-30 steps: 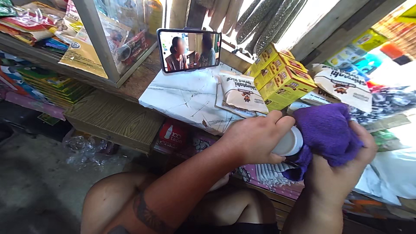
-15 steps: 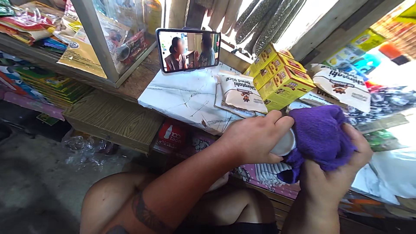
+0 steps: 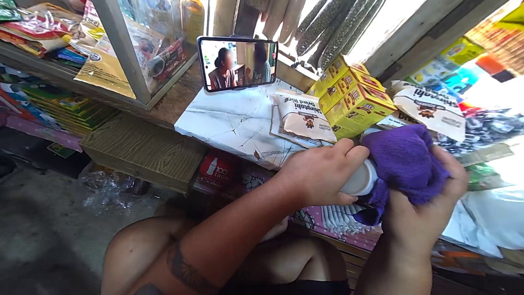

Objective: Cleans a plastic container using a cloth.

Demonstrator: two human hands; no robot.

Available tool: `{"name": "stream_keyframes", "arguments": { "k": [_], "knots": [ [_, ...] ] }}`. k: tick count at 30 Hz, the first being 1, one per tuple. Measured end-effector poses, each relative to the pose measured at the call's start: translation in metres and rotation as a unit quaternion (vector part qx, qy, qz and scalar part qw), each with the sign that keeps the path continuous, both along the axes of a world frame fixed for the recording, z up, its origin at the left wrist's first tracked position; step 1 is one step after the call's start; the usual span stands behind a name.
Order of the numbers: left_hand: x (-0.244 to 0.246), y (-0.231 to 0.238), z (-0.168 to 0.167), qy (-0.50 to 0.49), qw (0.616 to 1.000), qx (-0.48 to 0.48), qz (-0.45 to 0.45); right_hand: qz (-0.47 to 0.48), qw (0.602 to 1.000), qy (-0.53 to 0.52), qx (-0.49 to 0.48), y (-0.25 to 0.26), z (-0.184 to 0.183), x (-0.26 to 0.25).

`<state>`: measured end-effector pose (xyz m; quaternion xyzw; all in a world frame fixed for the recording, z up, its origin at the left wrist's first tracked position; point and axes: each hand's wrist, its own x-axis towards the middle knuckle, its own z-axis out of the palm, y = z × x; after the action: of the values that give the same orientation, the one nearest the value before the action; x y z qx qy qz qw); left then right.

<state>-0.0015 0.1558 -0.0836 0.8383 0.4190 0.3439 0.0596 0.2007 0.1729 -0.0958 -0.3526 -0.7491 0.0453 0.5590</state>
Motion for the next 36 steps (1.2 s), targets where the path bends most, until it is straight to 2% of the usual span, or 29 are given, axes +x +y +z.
{"name": "stream_keyframes", "arguments": {
  "k": [7, 36],
  "knots": [
    [0.0001, -0.0004, -0.0003, 0.003, 1.000, 0.002, -0.002, 0.009, 1.000, 0.027, 0.009, -0.0032, -0.0061, -0.0016],
    [0.0015, -0.0007, -0.0021, 0.007, 1.000, 0.021, 0.011, 0.014, 0.999, 0.028, 0.003, -0.0049, -0.0075, -0.0031]
  ]
}}
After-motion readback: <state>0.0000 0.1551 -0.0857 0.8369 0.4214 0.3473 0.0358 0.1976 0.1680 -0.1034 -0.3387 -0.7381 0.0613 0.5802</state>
